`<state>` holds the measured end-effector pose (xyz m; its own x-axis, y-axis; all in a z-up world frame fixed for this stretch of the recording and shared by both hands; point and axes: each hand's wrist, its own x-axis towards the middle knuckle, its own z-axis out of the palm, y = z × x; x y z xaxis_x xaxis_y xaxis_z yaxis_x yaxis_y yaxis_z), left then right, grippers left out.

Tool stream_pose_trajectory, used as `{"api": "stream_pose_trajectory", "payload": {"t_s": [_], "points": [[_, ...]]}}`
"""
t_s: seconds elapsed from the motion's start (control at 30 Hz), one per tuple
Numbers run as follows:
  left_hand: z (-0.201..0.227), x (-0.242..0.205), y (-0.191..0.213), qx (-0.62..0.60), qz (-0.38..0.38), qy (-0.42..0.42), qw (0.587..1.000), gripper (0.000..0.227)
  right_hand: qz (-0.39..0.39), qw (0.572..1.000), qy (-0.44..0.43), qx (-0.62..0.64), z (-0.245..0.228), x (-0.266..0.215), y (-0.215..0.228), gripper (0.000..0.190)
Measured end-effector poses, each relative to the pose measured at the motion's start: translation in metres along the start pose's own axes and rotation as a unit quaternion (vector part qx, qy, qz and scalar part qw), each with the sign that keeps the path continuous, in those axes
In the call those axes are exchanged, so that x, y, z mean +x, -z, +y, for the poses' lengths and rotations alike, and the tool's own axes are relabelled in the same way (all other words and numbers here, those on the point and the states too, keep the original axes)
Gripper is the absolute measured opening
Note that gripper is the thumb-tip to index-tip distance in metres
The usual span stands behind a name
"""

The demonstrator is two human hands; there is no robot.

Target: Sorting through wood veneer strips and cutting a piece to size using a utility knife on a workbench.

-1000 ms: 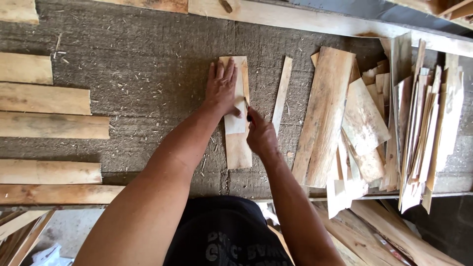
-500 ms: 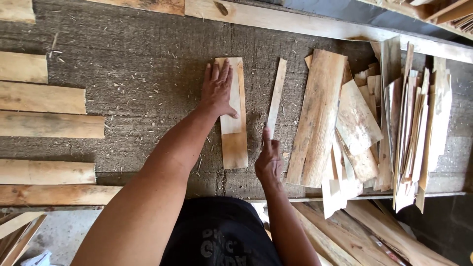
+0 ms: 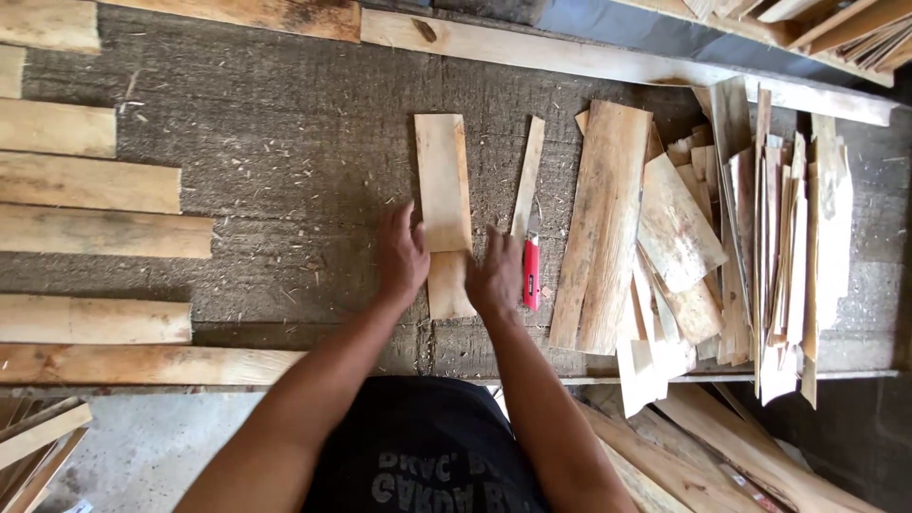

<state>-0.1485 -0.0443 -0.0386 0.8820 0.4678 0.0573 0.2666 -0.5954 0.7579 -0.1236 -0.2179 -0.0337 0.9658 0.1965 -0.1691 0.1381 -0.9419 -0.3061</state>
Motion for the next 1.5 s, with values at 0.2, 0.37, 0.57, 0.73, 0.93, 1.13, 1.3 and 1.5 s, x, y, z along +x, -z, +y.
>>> {"api": "stream_pose_trajectory", "payload": {"t_s": [0.2,0.37,0.57,0.73,0.93,1.13,1.3,1.5], "points": [[-0.037,-0.079,-0.018,-0.069,0.011,0.092,0.993,0.014,-0.164,0.985,-0.046,-0.030,-0.091,0.027,0.056,0.112],[-0.029,-0.109,-0.005,-0.173,-0.047,0.129,0.975,0.025,-0.050,0.995,0.016,-0.089,-0.047,0.048,-0.024,0.107],[-0.015,-0.113,-0.002,-0.153,-0.080,0.171,0.970,0.026,-0.152,0.975,-0.145,0.074,-0.051,0.006,0.036,0.069],[-0.005,-0.113,0.003,-0.098,-0.110,0.226,0.963,0.022,-0.064,0.993,-0.081,0.058,0.033,-0.025,-0.027,0.041],[-0.028,-0.116,-0.031,-0.092,-0.089,0.277,0.952,0.021,-0.071,0.978,-0.124,0.154,0.004,-0.036,0.000,0.030],[-0.056,-0.116,-0.066,-0.233,-0.092,0.372,0.894,0.019,-0.103,0.934,-0.227,0.255,-0.023,-0.043,0.024,0.027],[-0.054,-0.115,-0.064,-0.227,-0.074,0.366,0.900,0.015,-0.036,0.879,-0.221,0.420,0.025,-0.022,-0.042,0.026],[-0.071,-0.118,-0.080,-0.231,-0.029,0.320,0.918,0.017,-0.050,0.856,-0.201,0.473,0.036,-0.005,-0.049,0.027]]}}
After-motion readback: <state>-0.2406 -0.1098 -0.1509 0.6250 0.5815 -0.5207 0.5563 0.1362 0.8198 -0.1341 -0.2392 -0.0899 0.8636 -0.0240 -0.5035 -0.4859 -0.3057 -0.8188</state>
